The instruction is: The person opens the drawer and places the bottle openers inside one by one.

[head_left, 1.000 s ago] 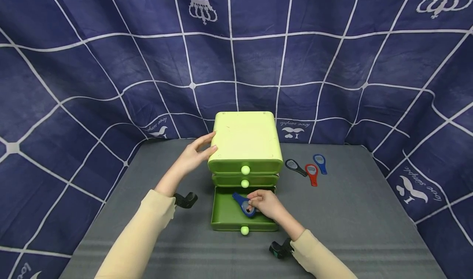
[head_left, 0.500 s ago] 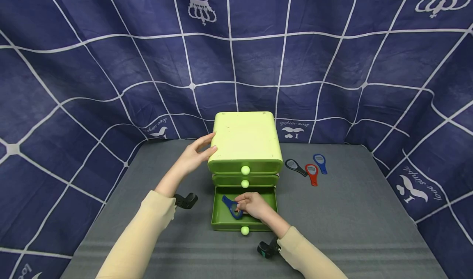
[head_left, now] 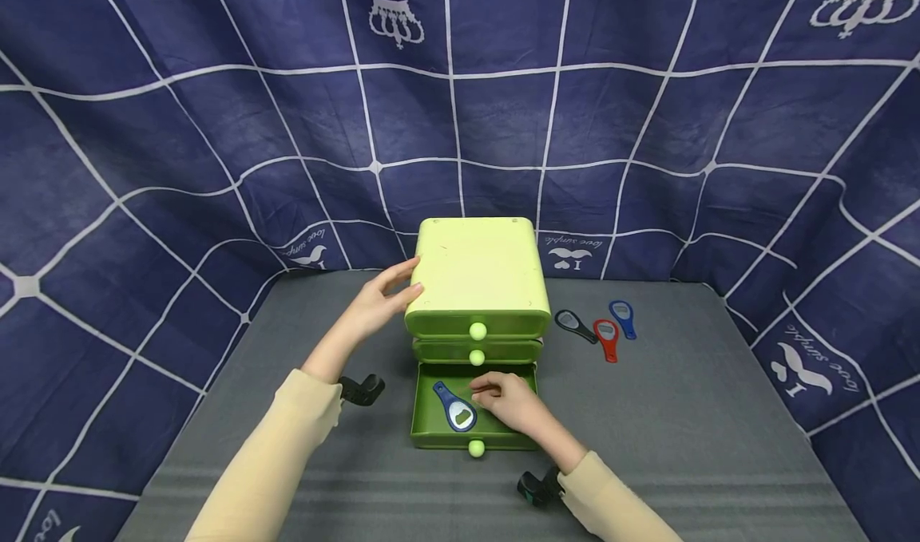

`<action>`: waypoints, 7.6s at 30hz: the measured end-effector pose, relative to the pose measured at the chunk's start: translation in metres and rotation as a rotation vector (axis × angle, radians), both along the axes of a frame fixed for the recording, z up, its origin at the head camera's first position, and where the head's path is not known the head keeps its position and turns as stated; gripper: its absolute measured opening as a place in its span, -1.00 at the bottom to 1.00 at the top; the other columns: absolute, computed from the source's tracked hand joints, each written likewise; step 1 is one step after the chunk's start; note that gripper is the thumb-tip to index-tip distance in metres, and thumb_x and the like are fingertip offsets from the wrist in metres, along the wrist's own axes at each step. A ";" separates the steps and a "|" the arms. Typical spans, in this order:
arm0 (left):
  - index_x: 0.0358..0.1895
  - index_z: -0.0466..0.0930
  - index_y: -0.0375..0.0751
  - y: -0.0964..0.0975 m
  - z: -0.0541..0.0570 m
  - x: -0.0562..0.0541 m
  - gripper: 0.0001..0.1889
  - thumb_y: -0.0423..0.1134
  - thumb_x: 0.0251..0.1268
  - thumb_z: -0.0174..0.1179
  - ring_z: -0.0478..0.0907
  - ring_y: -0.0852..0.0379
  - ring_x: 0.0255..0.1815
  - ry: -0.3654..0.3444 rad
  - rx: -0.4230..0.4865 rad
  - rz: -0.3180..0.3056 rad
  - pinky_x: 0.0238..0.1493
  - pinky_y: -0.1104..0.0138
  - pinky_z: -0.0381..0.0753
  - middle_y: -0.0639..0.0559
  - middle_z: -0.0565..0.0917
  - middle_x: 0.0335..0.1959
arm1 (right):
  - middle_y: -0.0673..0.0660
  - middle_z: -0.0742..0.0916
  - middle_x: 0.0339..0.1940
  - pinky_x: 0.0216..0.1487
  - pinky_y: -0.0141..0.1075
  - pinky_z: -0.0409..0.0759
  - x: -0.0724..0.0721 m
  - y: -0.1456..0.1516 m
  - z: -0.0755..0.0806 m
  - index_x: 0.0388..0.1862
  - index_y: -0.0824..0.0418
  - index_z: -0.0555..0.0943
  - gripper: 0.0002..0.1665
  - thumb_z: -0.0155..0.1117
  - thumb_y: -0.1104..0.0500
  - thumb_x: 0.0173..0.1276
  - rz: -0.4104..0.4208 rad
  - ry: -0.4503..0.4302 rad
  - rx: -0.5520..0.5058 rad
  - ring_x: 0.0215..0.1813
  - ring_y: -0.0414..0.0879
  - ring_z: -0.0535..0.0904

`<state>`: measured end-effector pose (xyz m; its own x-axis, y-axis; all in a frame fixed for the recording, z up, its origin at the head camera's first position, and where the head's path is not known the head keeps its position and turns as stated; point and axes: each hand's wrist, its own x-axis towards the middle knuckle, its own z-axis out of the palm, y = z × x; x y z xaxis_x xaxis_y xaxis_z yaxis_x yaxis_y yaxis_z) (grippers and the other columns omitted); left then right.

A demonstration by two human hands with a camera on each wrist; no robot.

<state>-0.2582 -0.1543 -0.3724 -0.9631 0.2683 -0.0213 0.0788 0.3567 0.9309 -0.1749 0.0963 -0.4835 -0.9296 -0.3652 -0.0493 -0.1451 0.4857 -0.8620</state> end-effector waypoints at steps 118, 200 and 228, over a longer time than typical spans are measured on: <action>0.52 0.22 0.10 -0.005 -0.007 0.004 -0.37 -0.03 0.44 0.17 0.24 -0.09 0.51 0.015 0.031 0.010 0.27 0.03 0.55 -0.15 0.33 0.47 | 0.18 0.76 -0.32 -0.24 -0.28 0.74 -0.022 0.162 -0.009 -0.12 0.48 0.57 -0.68 0.34 0.21 0.35 -0.445 -0.245 -0.048 -0.33 -0.17 0.68; 0.53 0.20 0.09 -0.002 -0.008 0.007 -0.35 -0.02 0.45 0.16 0.32 -0.10 0.46 0.019 0.022 0.033 0.26 0.06 0.56 -0.15 0.31 0.49 | 0.05 0.69 -0.40 -0.34 -0.31 0.54 0.002 0.010 -0.007 -0.23 0.34 0.68 -0.75 0.47 0.19 0.20 -0.040 -0.057 0.273 -0.36 -0.18 0.54; 0.52 0.23 0.09 -0.002 -0.009 0.007 -0.37 -0.03 0.44 0.17 0.33 -0.06 0.46 0.032 0.058 0.033 0.23 0.08 0.58 -0.14 0.34 0.47 | 0.12 0.78 -0.34 -0.36 -0.39 0.60 0.006 0.067 0.017 -0.10 0.29 0.70 -0.80 0.28 0.20 0.40 -0.251 0.036 0.075 -0.35 -0.16 0.68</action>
<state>-0.2517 -0.1561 -0.3818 -0.9714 0.2363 0.0245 0.0982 0.3054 0.9471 -0.1687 0.1630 -0.4664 -0.9923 -0.1192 -0.0325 -0.0419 0.5726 -0.8188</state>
